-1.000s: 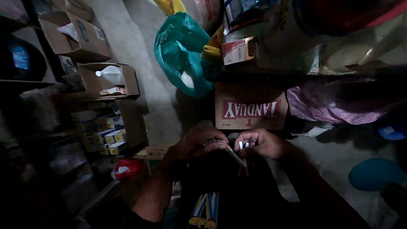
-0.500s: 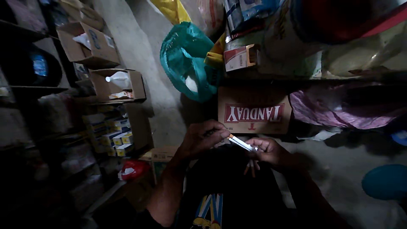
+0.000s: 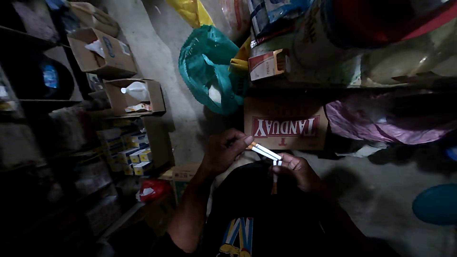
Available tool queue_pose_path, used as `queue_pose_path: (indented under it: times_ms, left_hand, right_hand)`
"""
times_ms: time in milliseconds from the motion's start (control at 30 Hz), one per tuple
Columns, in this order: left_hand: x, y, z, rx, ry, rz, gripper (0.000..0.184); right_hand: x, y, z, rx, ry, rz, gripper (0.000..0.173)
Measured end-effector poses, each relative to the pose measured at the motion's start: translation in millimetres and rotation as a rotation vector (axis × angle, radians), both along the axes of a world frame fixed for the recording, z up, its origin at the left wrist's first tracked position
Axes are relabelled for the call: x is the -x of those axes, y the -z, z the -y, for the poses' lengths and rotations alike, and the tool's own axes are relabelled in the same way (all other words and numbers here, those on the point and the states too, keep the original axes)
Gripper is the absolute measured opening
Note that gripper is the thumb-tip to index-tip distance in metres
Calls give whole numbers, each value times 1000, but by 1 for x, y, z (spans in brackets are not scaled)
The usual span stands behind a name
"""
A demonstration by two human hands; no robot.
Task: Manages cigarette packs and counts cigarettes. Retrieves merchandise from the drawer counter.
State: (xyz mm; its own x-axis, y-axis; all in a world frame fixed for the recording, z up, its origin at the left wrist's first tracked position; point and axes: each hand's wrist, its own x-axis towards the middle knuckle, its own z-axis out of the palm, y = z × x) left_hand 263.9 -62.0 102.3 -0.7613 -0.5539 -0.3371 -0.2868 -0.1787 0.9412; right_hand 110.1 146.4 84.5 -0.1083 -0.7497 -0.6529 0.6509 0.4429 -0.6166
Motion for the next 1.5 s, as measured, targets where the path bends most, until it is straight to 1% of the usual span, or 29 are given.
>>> queue_pose_path:
  times_ms: [133,267,533,700,800,933,1067,1200,1367,1500]
  left_hand:
    - [2,0,-1,1,-9,10,12]
    - [1,2,1,27,0,26,13]
    - [-7,0,16,95,-34,51,14]
    - [-13,-1,24,84,-82,28,12]
    - [-12,0,26,79,-97,45,12]
    - [-9,2,29,88,-88,40,12]
    - [-7,-1,29,45,-100,46,10]
    - [-9,4,31,37,-91,26,10]
    - [-8,7,31,42,-83,21,10]
    - [-7,11,31,47,-78,16,11]
  right_hand:
    - [-3,-4,7,-93,94,-88,22]
    - [0,-7,12,-128,183,-118,25]
    - [9,-19,24,-85,249,-164,28]
    - [16,-28,35,-72,340,-196,28]
    - [23,-31,40,-74,388,-251,22]
    - [31,-33,42,-52,431,-336,23]
    - [32,-41,45,-12,475,-324,26]
    - [31,-44,47,41,454,-327,30]
    - [31,-45,50,20,512,-308,20]
    - [34,-44,51,11,550,-312,21]
